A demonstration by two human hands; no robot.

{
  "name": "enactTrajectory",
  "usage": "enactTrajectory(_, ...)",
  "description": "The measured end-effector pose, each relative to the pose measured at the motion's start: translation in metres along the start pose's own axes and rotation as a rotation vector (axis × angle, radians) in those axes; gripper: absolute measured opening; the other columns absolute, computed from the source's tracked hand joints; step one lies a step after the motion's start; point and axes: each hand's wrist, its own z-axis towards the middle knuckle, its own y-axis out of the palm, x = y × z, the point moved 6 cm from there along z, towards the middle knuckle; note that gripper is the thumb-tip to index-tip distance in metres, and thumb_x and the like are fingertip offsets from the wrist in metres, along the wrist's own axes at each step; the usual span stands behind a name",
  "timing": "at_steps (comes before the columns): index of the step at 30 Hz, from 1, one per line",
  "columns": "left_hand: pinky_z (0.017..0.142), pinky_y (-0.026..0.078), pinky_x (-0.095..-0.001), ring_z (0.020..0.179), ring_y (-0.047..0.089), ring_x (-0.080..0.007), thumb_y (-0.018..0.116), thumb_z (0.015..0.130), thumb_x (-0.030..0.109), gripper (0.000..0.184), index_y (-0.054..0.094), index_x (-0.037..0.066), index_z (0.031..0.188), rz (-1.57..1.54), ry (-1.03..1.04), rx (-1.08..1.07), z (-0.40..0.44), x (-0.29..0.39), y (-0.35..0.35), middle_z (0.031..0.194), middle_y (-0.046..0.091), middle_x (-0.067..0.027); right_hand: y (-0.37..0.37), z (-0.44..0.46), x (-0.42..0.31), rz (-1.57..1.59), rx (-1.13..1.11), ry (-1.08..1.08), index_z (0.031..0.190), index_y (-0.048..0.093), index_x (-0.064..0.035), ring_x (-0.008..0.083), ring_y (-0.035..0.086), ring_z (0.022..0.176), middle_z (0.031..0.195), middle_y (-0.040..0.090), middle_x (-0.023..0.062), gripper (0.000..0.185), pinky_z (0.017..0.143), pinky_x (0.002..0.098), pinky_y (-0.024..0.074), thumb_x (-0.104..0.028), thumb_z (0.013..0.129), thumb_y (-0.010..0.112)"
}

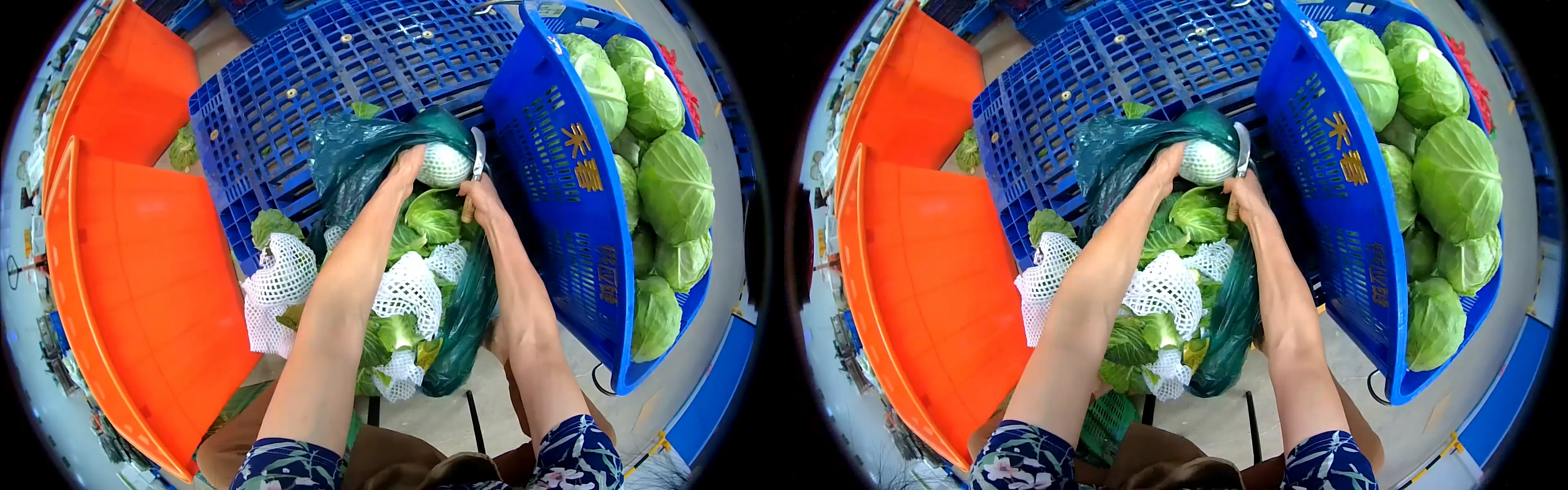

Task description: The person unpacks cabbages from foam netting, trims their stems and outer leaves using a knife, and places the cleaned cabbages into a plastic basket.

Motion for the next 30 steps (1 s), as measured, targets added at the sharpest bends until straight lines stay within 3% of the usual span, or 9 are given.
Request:
enactTrajectory(6,0.082,0.049,-0.0405,0.107,0.057,-0.0294,0.056,0.085,0.046,0.086,0.018,-0.006,0.141,0.151,0.062,0.376,-0.044,-0.023,-0.024,0.129,0.047,-0.0228,0.021,-0.073,-0.035,-0.07,0.016,-0.01,0.095,0.06,0.0032,0.0165,0.053,0.074,0.086,0.06,0.0059,0.033,0.069,0.029,0.0425,0.001,0.064,0.052)
enactTrajectory(9,0.097,0.039,-0.0461,0.118,0.046,-0.0435,0.052,0.077,0.062,0.094,0.029,-0.006,0.138,0.367,0.012,0.405,-0.101,-0.021,-0.04,0.129,0.041,-0.0359,0.033,-0.112,-0.051,-0.185,-0.017,-0.121,0.088,0.064,0.0043,0.0142,0.052,0.064,0.074,0.062,0.004,0.024,0.063,0.0283,0.0423,-0.001,0.067,0.053)
enactTrajectory(17,0.096,0.041,-0.0423,0.115,0.051,-0.0408,0.045,0.078,0.069,0.102,0.026,-0.012,0.138,0.769,0.045,0.346,-0.302,0.031,-0.048,0.125,0.049,-0.0314,0.06,-0.26,-0.094,-0.28,-0.127,-0.287,0.096,0.062,0.0052,0.0169,0.052,0.051,0.066,0.059,0.0094,0.032,0.048,0.0344,0.0414,-0.009,0.068,0.054)
enactTrajectory(20,0.094,0.043,-0.0406,0.111,0.054,-0.0386,0.047,0.078,0.069,0.105,0.021,-0.012,0.139,0.553,0.051,0.345,-0.337,0.003,-0.062,0.124,0.051,-0.0294,0.069,-0.309,-0.099,-0.239,-0.142,-0.22,0.095,0.061,0.005,0.0173,0.053,0.053,0.069,0.06,0.0099,0.031,0.049,0.0357,0.0425,-0.008,0.069,0.053)
enactTrajectory(21,0.089,0.049,-0.0344,0.106,0.058,-0.0294,0.053,0.088,0.051,0.071,0.044,-0.006,0.129,0.343,0.125,0.368,-0.316,-0.034,-0.083,0.119,0.057,-0.0211,0.071,-0.33,-0.104,-0.222,-0.142,-0.118,0.095,0.062,0.0049,0.0254,0.057,0.057,0.071,0.063,0.0144,0.031,0.055,0.0399,0.0447,-0.008,0.068,0.054)
enactTrajectory(24,0.083,0.051,-0.0354,0.098,0.062,-0.0257,0.05,0.093,0.046,0.057,0.05,-0.003,0.123,-0.29,-0.122,0.106,-0.361,-0.078,-0.074,0.113,0.062,-0.0159,0.101,-0.347,-0.099,-0.297,-0.067,-0.626,0.093,0.062,0.0053,0.0361,0.06,0.064,0.073,0.064,0.0205,0.031,0.061,0.0432,0.0458,-0.009,0.066,0.054)
enactTrajectory(25,0.079,0.053,-0.036,0.093,0.063,-0.0224,0.048,0.094,0.046,0.054,0.054,-0.001,0.118,-0.369,-0.067,0.132,-0.363,-0.1,-0.076,0.109,0.064,-0.0128,0.116,-0.339,-0.085,-0.517,-0.102,-0.584,0.103,0.062,0.0025,0.0233,0.059,0.064,0.074,0.062,0.0136,0.035,0.062,0.0348,0.0459,-0.008,0.07,0.055)
enactTrajectory(26,0.079,0.053,-0.0382,0.092,0.063,-0.0232,0.047,0.094,0.048,0.054,0.054,0.001,0.119,-0.422,-0.157,0.183,-0.352,-0.139,-0.083,0.107,0.064,-0.0127,0.13,-0.336,-0.066,-0.599,-0.24,-0.345,0.102,0.062,0.0022,0.0326,0.062,0.073,0.082,0.064,0.0174,0.035,0.068,0.0377,0.0483,-0.009,0.069,0.056)
enactTrajectory(30,0.09,0.047,-0.0438,0.11,0.053,-0.0265,0.045,0.091,0.056,0.067,0.038,0.006,0.136,-0.453,-0.061,0.538,-0.323,-0.24,-0.108,0.126,0.053,-0.0141,0.155,-0.327,0.033,-0.564,-0.046,-0.656,0.084,0.067,0.0003,0.0267,0.063,0.083,0.088,0.068,0.0114,0.019,0.076,0.0312,0.0484,-0.004,0.069,0.055)
